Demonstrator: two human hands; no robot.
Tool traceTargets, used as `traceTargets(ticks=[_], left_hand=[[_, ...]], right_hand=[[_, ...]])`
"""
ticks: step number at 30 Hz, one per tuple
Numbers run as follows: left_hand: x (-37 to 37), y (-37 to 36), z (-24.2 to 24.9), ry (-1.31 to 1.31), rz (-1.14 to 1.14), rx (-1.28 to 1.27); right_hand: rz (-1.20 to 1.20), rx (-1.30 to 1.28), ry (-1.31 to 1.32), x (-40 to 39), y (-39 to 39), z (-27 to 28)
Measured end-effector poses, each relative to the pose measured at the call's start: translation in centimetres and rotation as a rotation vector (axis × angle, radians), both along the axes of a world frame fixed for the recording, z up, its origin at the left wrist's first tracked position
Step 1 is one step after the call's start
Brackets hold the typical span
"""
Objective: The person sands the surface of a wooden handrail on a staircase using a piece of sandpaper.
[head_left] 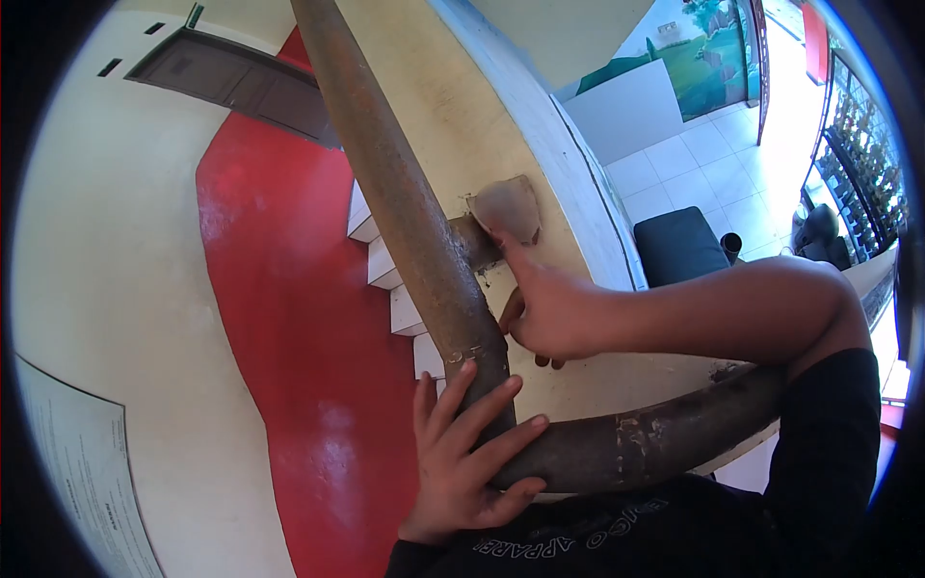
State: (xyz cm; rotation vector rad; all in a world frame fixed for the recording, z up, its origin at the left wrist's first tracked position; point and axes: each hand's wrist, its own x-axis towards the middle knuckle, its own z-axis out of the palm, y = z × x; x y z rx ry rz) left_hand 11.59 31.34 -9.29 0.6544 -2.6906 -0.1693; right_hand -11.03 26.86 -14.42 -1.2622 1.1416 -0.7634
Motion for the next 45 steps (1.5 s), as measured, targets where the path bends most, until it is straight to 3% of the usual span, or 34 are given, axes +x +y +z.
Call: traceTargets(ticks=[2, 11, 15, 21, 24, 27, 30, 33, 36, 39, 42, 45], left_hand=[[-0.8, -0.4, 2.4, -0.221, 0.015, -0.051], [-2.0, -1.2, 1.0, 0.061, -0.072, 0.030], [-2.1, -1.3, 0.8, 0.068, -0.051, -0.064], [-2.4, -1.3, 0.7, 0.090, -0.071, -0.016], [-2.0, -1.3, 0.4, 0.058, -0.078, -0.044], [-2.2, -1.5, 0.7, 0.043, -0.092, -0.037], [-2.1, -1.3, 0.5, 0.054, -0.093, -0.024], [-2.2, -1.7, 0.6, 0.050, -0.121, -0.041], [-2.0, -1.5, 0.6, 0.064, -0.117, 0.000], [-2.1, -1.6, 0.6, 0.098, -0.125, 0.041], [-1.9, -1.8, 0.3, 0.105, -0.127, 0.012], [-1.8, -1.7, 0.3, 0.116, -0.128, 0.031]], right_hand=[[0.048, 0.009, -0.009, 0.4, 0.7, 0.2], [0.126, -0.021, 0.070, 1.2, 0.9, -0.4], [-0.025, -0.040, -0.011, 0.3, 0.5, -0.3], [0.073, 0.022, -0.031, 0.2, 1.0, 0.2], [-0.054, -0.001, -0.128, 0.1, -0.6, 0.1], [0.108, -0.003, -0.021, -0.1, 0.6, -0.1], [-0.047, 0.015, -0.124, 0.2, -0.5, 0.3], [0.084, 0.076, -0.062, 0.5, 0.8, 0.3], [-0.054, 0.013, -0.052, 0.3, 0.1, 0.4], [0.020, 0.030, 0.005, 0.3, 0.9, 0.5], [-0.053, -0.019, -0.022, -0.3, 0.4, 0.1], [-0.208, -0.197, 0.048, -0.8, 0.0, 0.3]])
